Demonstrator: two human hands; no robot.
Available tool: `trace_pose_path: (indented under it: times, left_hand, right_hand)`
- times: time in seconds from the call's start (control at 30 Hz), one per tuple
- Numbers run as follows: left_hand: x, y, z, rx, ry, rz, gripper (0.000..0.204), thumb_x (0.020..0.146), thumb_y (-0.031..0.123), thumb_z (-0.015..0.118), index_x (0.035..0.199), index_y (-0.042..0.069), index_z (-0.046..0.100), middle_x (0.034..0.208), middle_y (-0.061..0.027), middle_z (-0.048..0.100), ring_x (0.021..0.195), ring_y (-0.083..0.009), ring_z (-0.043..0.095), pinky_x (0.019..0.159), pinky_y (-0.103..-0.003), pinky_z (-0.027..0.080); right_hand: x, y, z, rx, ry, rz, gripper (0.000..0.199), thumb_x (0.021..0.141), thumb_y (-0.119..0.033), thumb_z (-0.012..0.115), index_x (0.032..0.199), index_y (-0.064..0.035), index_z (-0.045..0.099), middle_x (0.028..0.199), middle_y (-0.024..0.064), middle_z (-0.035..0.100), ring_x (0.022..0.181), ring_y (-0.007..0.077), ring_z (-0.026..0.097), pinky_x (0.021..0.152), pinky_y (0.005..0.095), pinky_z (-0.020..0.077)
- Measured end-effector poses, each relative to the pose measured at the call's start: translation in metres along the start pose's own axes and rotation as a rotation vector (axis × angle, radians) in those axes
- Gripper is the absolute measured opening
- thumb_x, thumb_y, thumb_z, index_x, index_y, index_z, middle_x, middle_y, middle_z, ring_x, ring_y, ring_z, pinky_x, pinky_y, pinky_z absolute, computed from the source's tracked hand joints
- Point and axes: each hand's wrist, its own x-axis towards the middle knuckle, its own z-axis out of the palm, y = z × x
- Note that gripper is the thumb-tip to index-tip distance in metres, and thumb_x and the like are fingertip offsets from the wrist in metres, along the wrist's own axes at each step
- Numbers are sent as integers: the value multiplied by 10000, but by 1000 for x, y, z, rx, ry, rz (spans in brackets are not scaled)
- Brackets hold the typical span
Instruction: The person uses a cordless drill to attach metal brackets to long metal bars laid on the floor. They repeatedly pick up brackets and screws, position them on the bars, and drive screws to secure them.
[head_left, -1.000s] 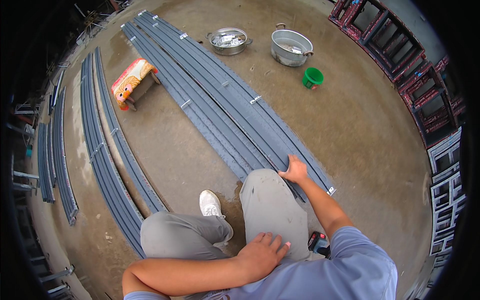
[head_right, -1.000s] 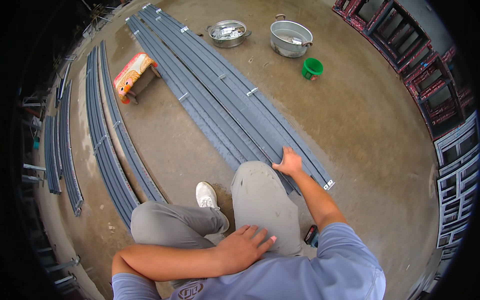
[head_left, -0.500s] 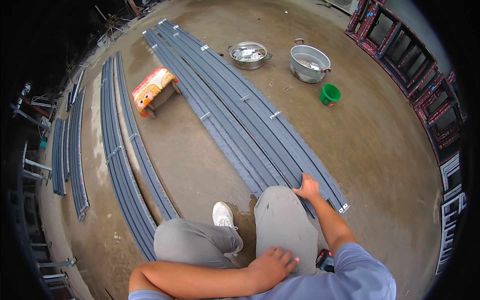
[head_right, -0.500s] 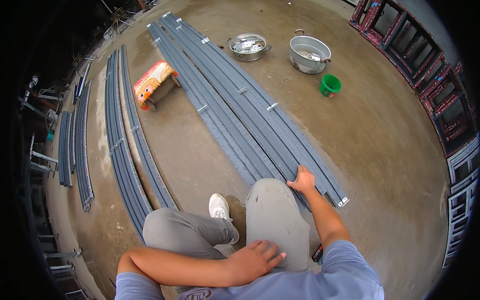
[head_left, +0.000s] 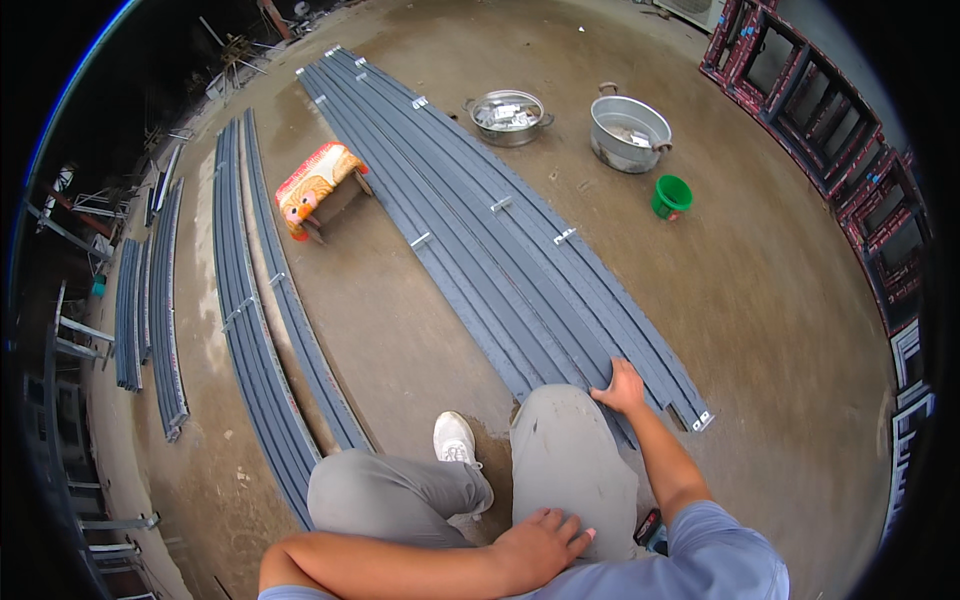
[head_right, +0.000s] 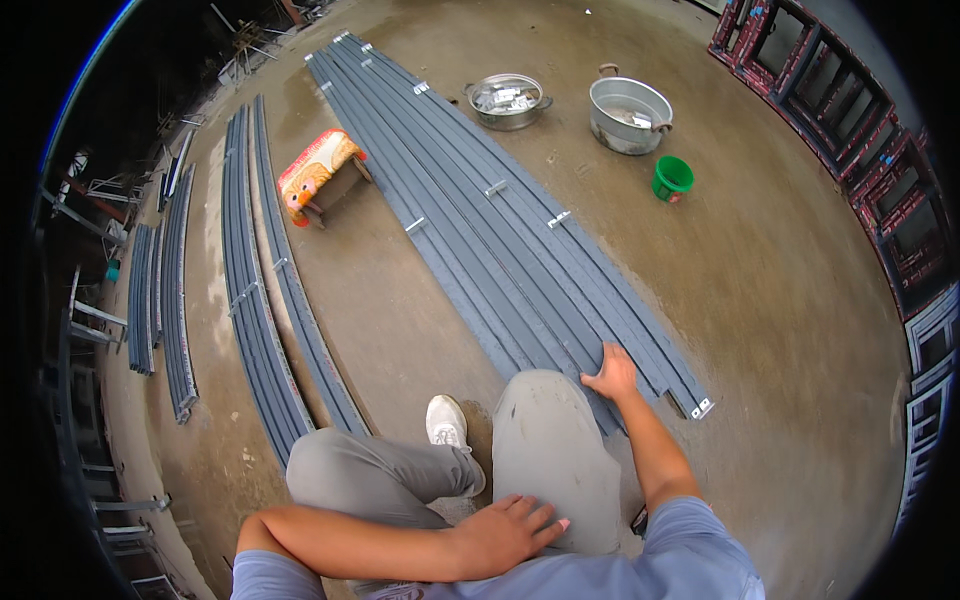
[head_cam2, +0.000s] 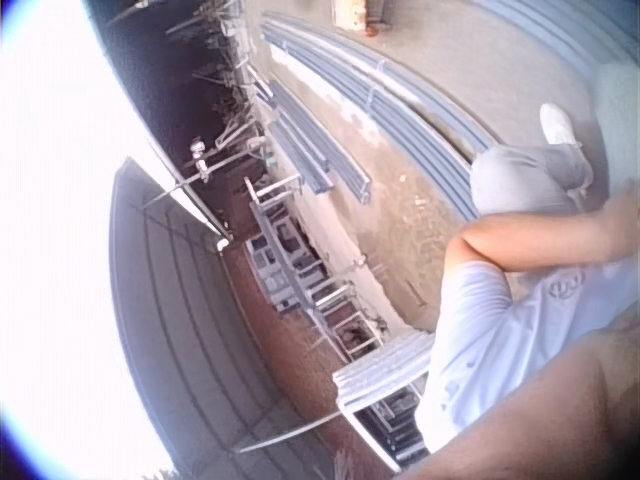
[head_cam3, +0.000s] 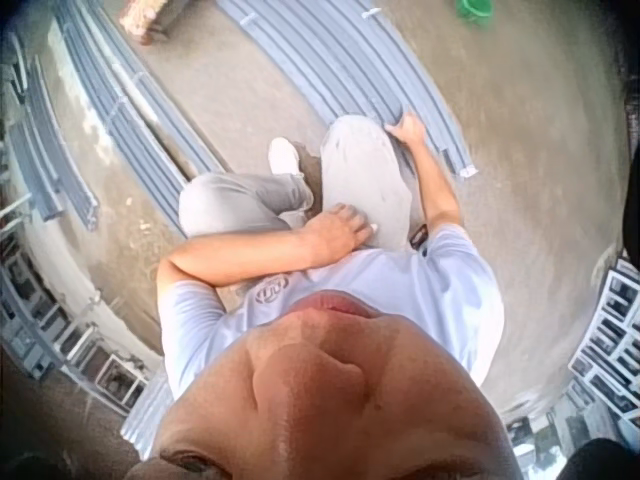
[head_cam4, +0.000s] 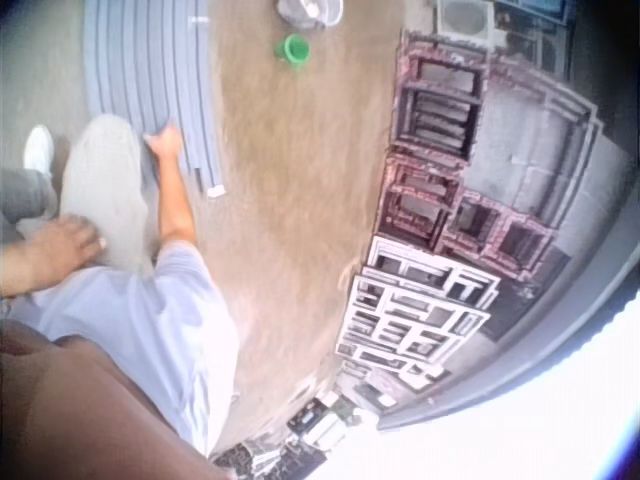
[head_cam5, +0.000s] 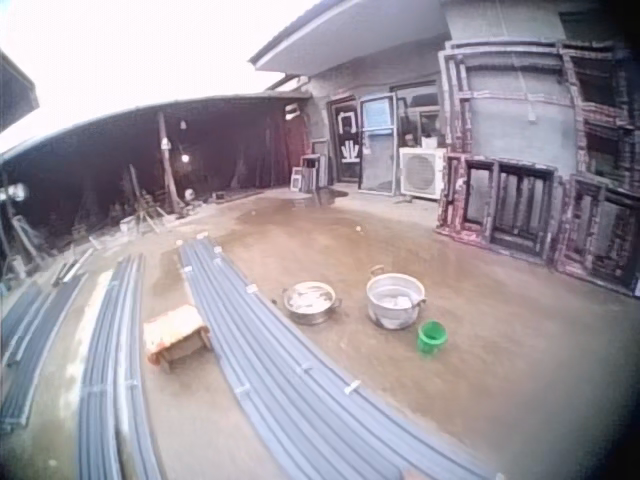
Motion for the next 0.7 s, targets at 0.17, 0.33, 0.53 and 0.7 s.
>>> trace_pose_path:
  times: [0.17,0.33,0.53,0.7]
  left_hand:
    - [-2,0,2,20,119,7,529,1011,178,449,1527,60,459,1428,-222,526,1304,-402,526,1138,-470,387]
    - [-1,0,0,14,74,7,532,1023,242,471,1521,55,456,1456,-231,512,1333,-408,510,1147,-481,386]
    - [-1,-2,0,-10,98,3,532,1038,320,509,1506,69,470,1460,-218,513,1325,-405,510,1143,-482,393]
    - [-5,-5,3,-50,118,-14,533,1036,325,518,1506,78,470,1468,-213,510,1328,-410,506,1142,-491,397]
  right_hand:
    - [3,11,3,5,-66,7,927,714,-475,802,1432,35,511,1453,251,543,1349,374,529,1142,417,426]
    - [8,22,7,59,-125,3,796,844,-461,738,1455,-4,514,1473,239,539,1349,383,533,1133,425,433]
    - [-4,14,13,167,-113,120,883,870,-596,704,1550,-107,424,1477,225,540,1351,382,536,1107,454,453]
    - [2,0,14,174,-68,193,882,857,-691,667,1531,-158,466,1412,241,587,1259,407,599,1041,468,495]
